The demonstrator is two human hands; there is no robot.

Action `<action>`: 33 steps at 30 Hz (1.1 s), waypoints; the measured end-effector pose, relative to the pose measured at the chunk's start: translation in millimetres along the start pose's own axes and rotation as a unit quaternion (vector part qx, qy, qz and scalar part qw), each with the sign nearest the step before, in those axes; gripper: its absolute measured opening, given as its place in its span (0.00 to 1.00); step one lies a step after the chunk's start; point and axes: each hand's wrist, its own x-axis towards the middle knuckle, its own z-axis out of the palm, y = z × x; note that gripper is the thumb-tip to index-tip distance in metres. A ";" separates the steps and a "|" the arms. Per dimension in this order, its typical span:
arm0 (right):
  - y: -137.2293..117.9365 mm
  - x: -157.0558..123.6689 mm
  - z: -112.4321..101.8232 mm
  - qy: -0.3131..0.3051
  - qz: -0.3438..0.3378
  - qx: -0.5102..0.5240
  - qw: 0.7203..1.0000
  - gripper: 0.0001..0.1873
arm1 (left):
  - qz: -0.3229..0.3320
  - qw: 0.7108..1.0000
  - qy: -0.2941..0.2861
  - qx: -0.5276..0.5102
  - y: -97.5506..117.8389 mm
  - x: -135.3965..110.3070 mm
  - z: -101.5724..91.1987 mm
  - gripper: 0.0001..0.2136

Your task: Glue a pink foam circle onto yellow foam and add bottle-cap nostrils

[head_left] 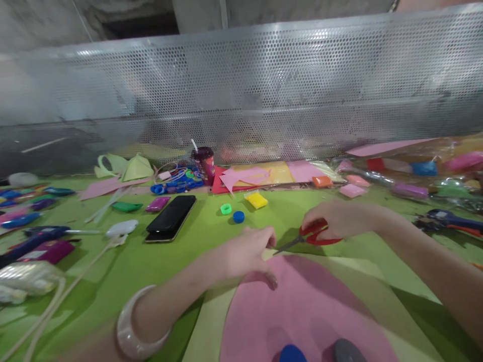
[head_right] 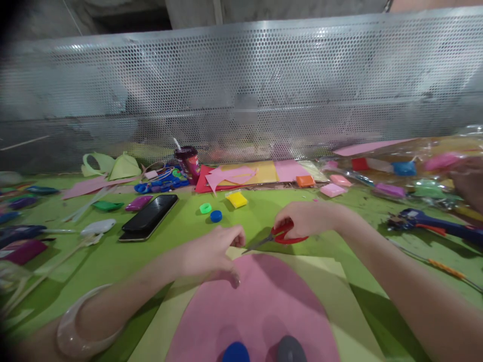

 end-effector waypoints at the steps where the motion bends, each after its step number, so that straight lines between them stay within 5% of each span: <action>1: -0.2 -0.1 -0.3 -0.002 0.002 0.004 1.000 0.17 | 0.004 1.000 0.000 -0.002 -0.1 -0.3 -0.2 0.28; 13: -3.4 1.5 -5.9 -0.042 0.010 -0.027 0.999 0.17 | -0.006 1.000 -0.005 0.003 0.4 0.3 -0.4 0.29; 33: -1.4 -1.2 -0.7 -0.026 0.002 -0.028 0.999 0.16 | -0.028 0.999 -0.012 -0.008 -2.2 1.1 -0.3 0.31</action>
